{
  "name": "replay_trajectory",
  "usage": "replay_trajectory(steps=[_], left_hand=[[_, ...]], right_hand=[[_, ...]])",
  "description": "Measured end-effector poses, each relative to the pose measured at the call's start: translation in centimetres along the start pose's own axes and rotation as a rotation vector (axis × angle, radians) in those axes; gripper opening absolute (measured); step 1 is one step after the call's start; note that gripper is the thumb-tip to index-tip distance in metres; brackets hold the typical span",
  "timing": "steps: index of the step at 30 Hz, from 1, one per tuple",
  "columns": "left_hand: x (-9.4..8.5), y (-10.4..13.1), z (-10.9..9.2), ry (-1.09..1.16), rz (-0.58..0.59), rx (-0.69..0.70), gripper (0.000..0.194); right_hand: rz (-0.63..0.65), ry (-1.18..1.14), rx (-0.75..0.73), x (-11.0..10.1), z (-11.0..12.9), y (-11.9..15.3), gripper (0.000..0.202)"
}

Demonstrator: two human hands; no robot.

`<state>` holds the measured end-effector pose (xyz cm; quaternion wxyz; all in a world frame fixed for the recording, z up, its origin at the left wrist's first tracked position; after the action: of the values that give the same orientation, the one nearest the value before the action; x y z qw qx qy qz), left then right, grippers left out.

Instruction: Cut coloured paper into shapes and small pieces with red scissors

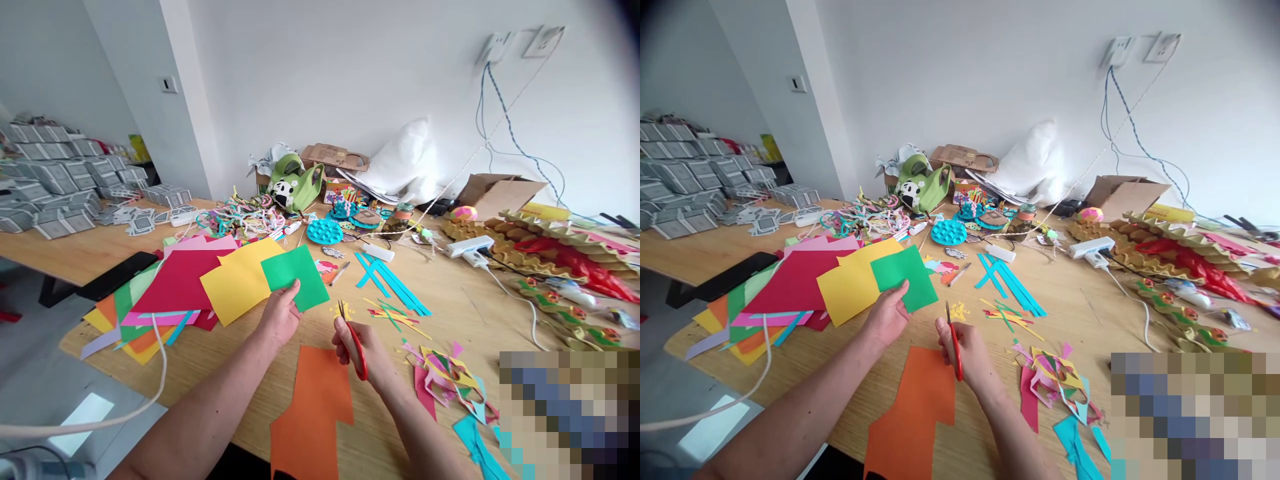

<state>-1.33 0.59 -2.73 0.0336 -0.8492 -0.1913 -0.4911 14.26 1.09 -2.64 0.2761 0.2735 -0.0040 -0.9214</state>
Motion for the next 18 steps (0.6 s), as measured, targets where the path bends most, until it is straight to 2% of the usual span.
replay_trajectory(steps=[5,18], left_hand=[[0.1,0.3,0.5,0.02,-0.003,-0.064,0.023],[0.1,0.4,1.3,-0.017,0.038,-0.14,0.018]], right_hand=[[0.069,0.053,0.032,0.8,-0.6,-0.2,0.053],[0.087,0.084,0.084,0.8,-0.6,0.0,0.054]])
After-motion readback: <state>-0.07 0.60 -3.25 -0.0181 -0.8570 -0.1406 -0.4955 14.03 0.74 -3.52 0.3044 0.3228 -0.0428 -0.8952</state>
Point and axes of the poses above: each hand's wrist, its own y-axis away from the middle knuckle, its own x-axis out of the palm, z = x × y, the point moved 9 cm from there along -y, towards the middle knuckle, and after that the axes turned 10 degrees about y, right-handed, at the moved point
